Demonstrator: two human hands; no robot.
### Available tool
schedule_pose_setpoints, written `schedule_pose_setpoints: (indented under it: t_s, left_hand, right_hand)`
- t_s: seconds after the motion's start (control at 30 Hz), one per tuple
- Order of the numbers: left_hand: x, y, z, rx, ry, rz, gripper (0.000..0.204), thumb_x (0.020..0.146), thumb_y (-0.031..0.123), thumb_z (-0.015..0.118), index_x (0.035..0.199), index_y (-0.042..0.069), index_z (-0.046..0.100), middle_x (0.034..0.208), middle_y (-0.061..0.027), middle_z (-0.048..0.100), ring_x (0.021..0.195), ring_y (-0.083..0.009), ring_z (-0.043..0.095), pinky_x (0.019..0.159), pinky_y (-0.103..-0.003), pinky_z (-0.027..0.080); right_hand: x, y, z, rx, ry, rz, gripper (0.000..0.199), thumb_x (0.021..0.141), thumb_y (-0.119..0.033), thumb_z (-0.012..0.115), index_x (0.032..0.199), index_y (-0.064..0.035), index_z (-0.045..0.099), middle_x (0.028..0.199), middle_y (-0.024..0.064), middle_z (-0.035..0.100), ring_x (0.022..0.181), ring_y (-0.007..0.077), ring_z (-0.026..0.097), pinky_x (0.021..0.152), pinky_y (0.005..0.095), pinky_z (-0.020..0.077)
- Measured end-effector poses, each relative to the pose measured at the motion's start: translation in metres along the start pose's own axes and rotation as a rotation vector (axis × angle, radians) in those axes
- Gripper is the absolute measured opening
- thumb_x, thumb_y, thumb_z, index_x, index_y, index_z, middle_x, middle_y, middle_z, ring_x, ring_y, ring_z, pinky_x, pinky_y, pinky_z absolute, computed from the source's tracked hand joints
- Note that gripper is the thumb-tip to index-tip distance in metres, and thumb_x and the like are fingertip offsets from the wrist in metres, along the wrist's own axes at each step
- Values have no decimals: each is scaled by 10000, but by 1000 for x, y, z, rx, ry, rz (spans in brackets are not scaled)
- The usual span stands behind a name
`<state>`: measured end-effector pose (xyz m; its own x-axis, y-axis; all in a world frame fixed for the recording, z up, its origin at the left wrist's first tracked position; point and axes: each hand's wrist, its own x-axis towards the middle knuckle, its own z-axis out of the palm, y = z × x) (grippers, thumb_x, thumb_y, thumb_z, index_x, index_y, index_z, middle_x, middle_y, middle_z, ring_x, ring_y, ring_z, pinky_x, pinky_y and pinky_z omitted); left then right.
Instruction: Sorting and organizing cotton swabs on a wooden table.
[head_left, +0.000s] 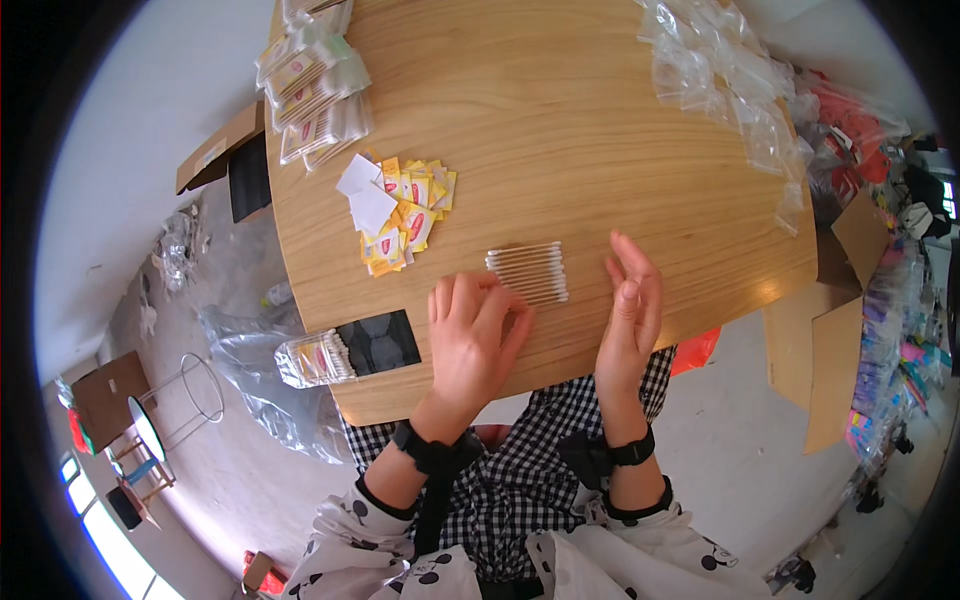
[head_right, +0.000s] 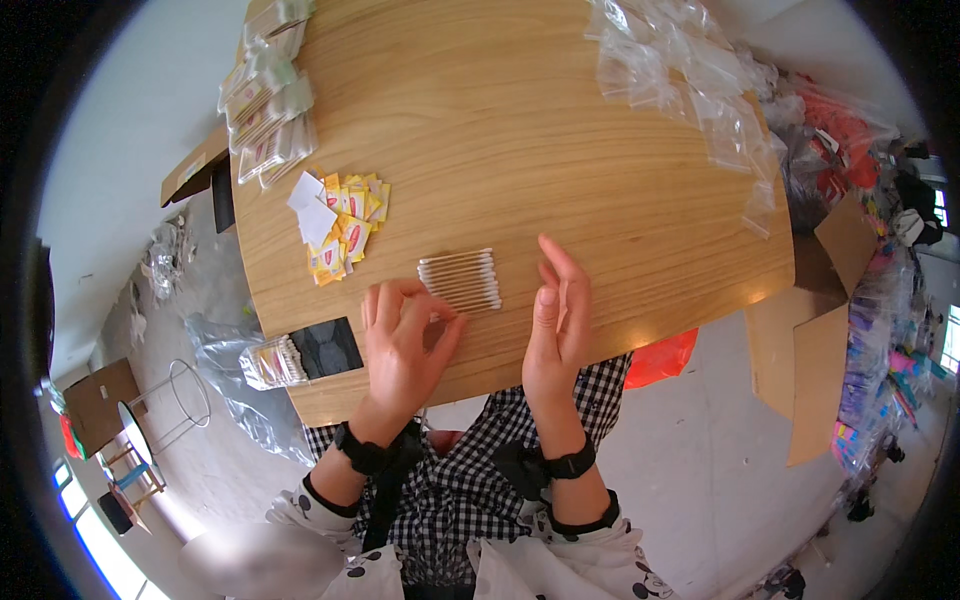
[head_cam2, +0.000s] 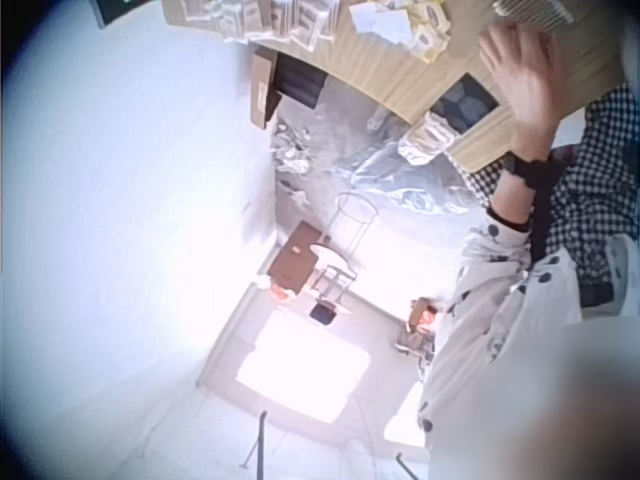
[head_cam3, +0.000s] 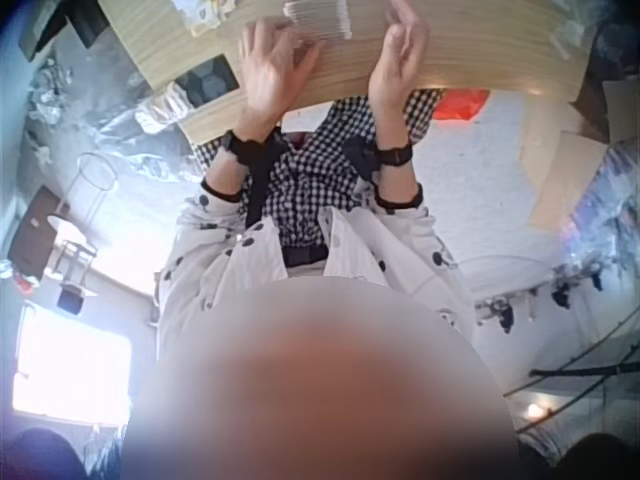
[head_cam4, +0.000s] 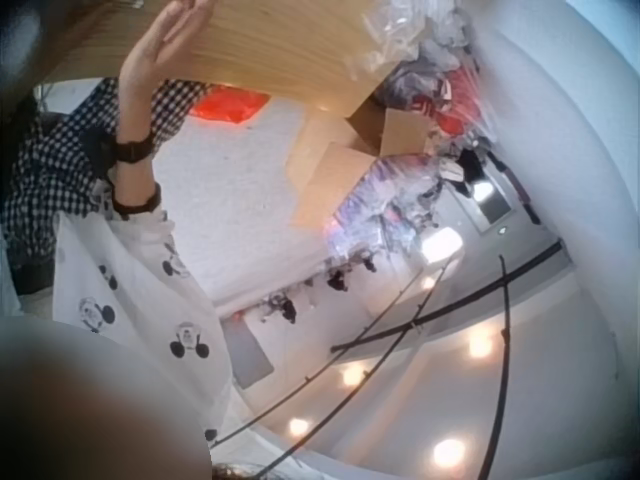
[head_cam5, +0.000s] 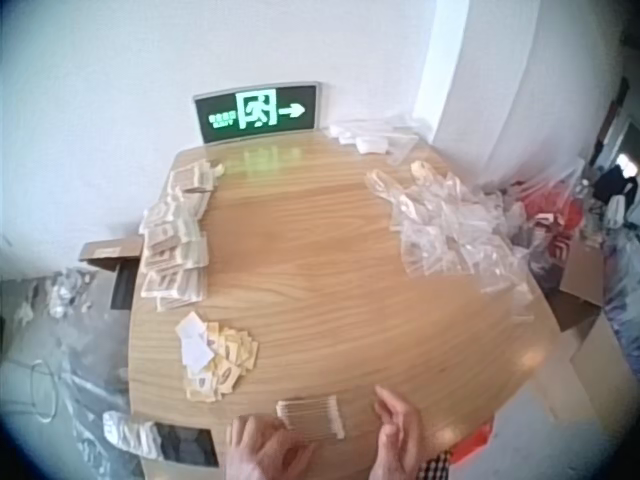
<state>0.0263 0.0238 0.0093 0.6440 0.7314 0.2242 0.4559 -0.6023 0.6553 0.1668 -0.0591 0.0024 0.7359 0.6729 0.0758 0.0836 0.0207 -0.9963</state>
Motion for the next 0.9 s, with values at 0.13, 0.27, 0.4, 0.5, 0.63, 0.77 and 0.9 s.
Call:
schedule_pose_setpoints:
  t_s: [0.13, 0.27, 0.4, 0.5, 0.63, 0.77, 0.9]
  left_hand:
    - [10, 2, 9, -345, 142, -149, 390, 909, 274, 635, 1213, 51, 536, 1293, -143, 509, 1213, -301, 458, 1022, -419, 348]
    - [18, 8, 16, -909, 272, -324, 662, 1003, 487, 395, 1452, 11, 298, 1517, -185, 317, 1429, -291, 257, 1177, -417, 152]
    - [22, 14, 20, -1051, 274, -318, 786, 1007, 584, 343, 1521, 2, 218, 1581, -210, 246, 1487, -289, 197, 1217, -420, 92]
    - [18, 20, 18, -1065, 248, -371, 831, 985, 621, 369, 1524, 7, 217, 1575, -228, 243, 1487, -295, 194, 1218, -418, 92]
    - [4, 25, 18, -1060, 270, -419, 863, 971, 643, 375, 1527, 4, 209, 1571, -235, 247, 1487, -301, 191, 1218, -419, 96]
    - [3, 34, 16, -1027, 271, -385, 861, 978, 637, 362, 1527, -6, 204, 1573, -228, 248, 1488, -308, 186, 1218, -424, 95]
    - [-3, 19, 8, -624, 156, -267, 884, 962, 623, 407, 1522, -30, 204, 1576, -238, 238, 1488, -340, 178, 1211, -450, 112]
  right_hand:
    - [5, 5, 13, 106, -42, -24, 599, 1058, -458, 334, 1426, 11, 391, 1484, 178, 405, 1409, 277, 346, 1183, 449, 253]
    - [14, -8, 39, 764, 99, 252, 677, 1040, -527, 308, 1448, 11, 351, 1501, 179, 377, 1424, 281, 320, 1196, 442, 224]
    - [15, 7, 36, 167, -187, -5, 717, 1027, -549, 320, 1455, 26, 333, 1506, 183, 360, 1423, 276, 322, 1195, 427, 231]
    - [6, 8, 34, 210, -212, 19, 741, 1019, -560, 334, 1460, 34, 322, 1509, 189, 348, 1424, 270, 319, 1193, 422, 234]
    - [-8, 5, 28, 267, -166, 88, 836, 978, -644, 328, 1477, 26, 280, 1532, 195, 319, 1448, 280, 281, 1204, 426, 205]
    - [-11, 2, 28, 313, -134, 77, 853, 965, -661, 339, 1478, 17, 274, 1549, 188, 300, 1460, 283, 261, 1208, 426, 188]
    - [-7, 8, 20, 319, -100, 70, 813, 977, -650, 324, 1470, -4, 314, 1540, 188, 325, 1457, 289, 272, 1208, 435, 185]
